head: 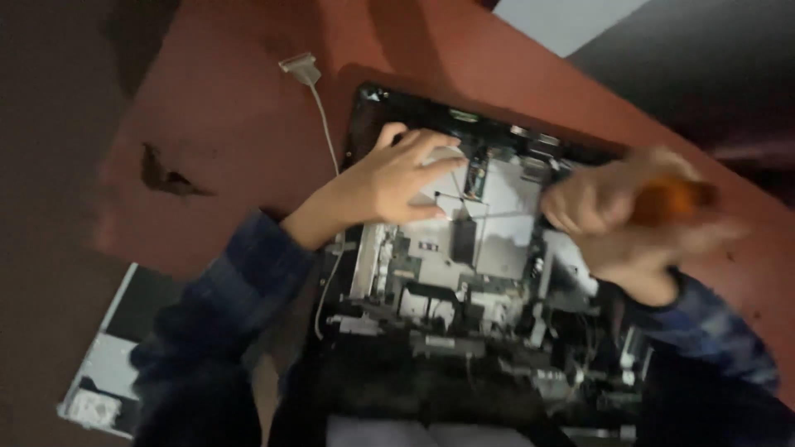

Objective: The person uses a screwdriver to tighten screws on a circuit board inside an open electronic device. They then connect a small cable to the board, place a metal cover over the components, and secure the cover with additional screws.

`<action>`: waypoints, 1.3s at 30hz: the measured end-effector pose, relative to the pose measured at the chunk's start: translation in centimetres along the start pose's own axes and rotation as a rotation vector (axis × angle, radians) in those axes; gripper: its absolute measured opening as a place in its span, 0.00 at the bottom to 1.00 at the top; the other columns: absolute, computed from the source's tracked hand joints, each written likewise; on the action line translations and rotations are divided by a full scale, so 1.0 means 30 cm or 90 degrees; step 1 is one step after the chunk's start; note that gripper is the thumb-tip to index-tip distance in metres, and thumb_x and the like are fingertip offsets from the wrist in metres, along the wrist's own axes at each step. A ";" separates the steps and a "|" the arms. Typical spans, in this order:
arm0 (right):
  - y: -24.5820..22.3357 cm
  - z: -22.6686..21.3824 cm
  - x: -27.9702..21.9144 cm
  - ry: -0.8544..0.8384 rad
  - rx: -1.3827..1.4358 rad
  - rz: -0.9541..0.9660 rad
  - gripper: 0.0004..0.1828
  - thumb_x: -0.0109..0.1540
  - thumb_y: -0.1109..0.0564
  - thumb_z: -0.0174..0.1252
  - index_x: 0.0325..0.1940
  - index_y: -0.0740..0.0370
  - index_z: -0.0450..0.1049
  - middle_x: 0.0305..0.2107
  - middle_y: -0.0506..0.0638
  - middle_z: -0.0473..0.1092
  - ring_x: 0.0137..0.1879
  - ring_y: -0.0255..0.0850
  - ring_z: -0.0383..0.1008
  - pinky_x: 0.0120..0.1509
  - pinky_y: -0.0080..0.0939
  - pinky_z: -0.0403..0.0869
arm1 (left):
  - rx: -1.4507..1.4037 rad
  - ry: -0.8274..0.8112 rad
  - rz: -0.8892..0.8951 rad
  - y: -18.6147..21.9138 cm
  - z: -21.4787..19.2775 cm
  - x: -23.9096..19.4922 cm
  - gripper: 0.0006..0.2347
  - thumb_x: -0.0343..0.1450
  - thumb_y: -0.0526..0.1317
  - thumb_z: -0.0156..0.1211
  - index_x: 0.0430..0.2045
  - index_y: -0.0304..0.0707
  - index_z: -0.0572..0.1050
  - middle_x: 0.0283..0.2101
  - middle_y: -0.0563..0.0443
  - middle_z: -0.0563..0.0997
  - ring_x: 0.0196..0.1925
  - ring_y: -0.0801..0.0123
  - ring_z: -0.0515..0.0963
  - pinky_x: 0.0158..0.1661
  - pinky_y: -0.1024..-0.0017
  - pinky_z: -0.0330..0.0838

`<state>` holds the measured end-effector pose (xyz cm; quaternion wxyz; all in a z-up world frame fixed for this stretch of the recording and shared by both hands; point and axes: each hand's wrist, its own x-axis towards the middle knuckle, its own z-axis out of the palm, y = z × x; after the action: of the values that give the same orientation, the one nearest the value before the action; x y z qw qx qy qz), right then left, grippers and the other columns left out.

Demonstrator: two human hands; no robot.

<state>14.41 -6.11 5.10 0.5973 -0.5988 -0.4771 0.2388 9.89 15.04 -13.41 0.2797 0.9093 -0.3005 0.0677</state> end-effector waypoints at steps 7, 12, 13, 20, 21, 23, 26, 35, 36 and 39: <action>-0.159 -0.015 -0.086 0.174 -0.378 -0.041 0.19 0.72 0.51 0.51 0.37 0.69 0.76 0.23 0.61 0.73 0.30 0.53 0.74 0.35 0.43 0.70 | 0.022 -0.023 -0.073 0.012 -0.027 -0.001 0.30 0.66 0.59 0.65 0.61 0.53 0.69 0.66 0.49 0.64 0.70 0.55 0.62 0.62 0.46 0.50; -0.459 0.063 -0.017 -0.028 -0.569 0.239 0.11 0.65 0.54 0.61 0.36 0.64 0.82 0.19 0.62 0.74 0.23 0.55 0.74 0.32 0.50 0.70 | 0.031 -0.014 -0.053 0.070 -0.077 0.006 0.27 0.65 0.57 0.66 0.57 0.51 0.71 0.65 0.51 0.64 0.72 0.56 0.57 0.61 0.47 0.50; -0.459 0.060 -0.005 -0.099 -0.633 0.308 0.13 0.66 0.51 0.59 0.38 0.59 0.84 0.20 0.56 0.77 0.22 0.47 0.74 0.33 0.45 0.70 | -0.032 -0.063 -0.071 0.109 -0.118 0.011 0.25 0.68 0.51 0.63 0.60 0.48 0.69 0.68 0.52 0.60 0.74 0.58 0.52 0.64 0.46 0.41; -0.404 0.046 0.013 -0.152 -0.722 0.427 0.27 0.74 0.47 0.44 0.32 0.60 0.83 0.10 0.53 0.58 0.17 0.42 0.52 0.28 0.46 0.58 | -0.280 0.223 -0.075 0.508 -0.295 0.009 0.21 0.78 0.44 0.53 0.64 0.32 0.61 0.67 0.37 0.67 0.69 0.50 0.68 0.66 0.53 0.62; -0.402 0.053 0.019 -0.152 -0.722 0.419 0.27 0.74 0.47 0.44 0.32 0.60 0.83 0.10 0.53 0.58 0.17 0.42 0.52 0.28 0.46 0.58 | -0.273 0.224 -0.076 0.571 -0.296 0.035 0.21 0.78 0.44 0.53 0.64 0.32 0.61 0.67 0.37 0.67 0.69 0.50 0.68 0.66 0.53 0.62; -0.393 0.063 0.023 -0.097 -0.870 0.498 0.39 0.76 0.39 0.38 0.31 0.74 0.77 0.33 0.70 0.75 0.36 0.67 0.76 0.39 0.63 0.72 | -0.218 0.260 -0.070 0.702 -0.285 0.090 0.14 0.75 0.40 0.58 0.47 0.32 0.63 0.44 0.43 0.70 0.44 0.62 0.72 0.48 0.67 0.71; -0.388 0.095 -0.007 -0.079 -0.877 0.509 0.30 0.71 0.45 0.42 0.25 0.69 0.71 0.27 0.59 0.73 0.30 0.56 0.71 0.35 0.55 0.69 | -0.302 0.369 -0.170 0.676 -0.104 0.230 0.11 0.71 0.36 0.63 0.41 0.35 0.68 0.32 0.50 0.65 0.22 0.73 0.62 0.24 0.70 0.54; -0.569 0.109 -0.124 -0.110 -0.742 0.290 0.17 0.65 0.61 0.59 0.57 0.67 0.69 0.38 0.60 0.74 0.39 0.51 0.74 0.36 0.49 0.71 | -0.588 0.355 -0.250 0.568 -0.117 0.342 0.10 0.70 0.31 0.55 0.18 0.45 0.65 0.19 0.58 0.65 0.26 0.75 0.65 0.31 0.73 0.59; -0.528 0.055 -0.124 -0.112 -0.742 0.286 0.17 0.65 0.61 0.59 0.57 0.67 0.69 0.38 0.60 0.74 0.39 0.51 0.74 0.36 0.49 0.71 | -0.585 0.357 -0.251 0.577 -0.144 0.332 0.10 0.70 0.31 0.55 0.18 0.45 0.65 0.19 0.58 0.65 0.26 0.75 0.65 0.31 0.73 0.59; -0.457 -0.029 -0.115 -0.193 -0.845 -0.056 0.06 0.62 0.64 0.62 0.43 0.66 0.81 0.36 0.57 0.76 0.40 0.50 0.75 0.47 0.48 0.72 | -0.555 0.173 -0.237 0.591 -0.212 0.301 0.03 0.69 0.35 0.59 0.32 0.45 0.74 0.34 0.56 0.80 0.37 0.73 0.77 0.45 0.70 0.74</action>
<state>9.75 -11.81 17.21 0.0392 -0.7783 -0.6249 -0.0472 7.13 2.20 2.82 0.6785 0.7286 -0.0940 0.0024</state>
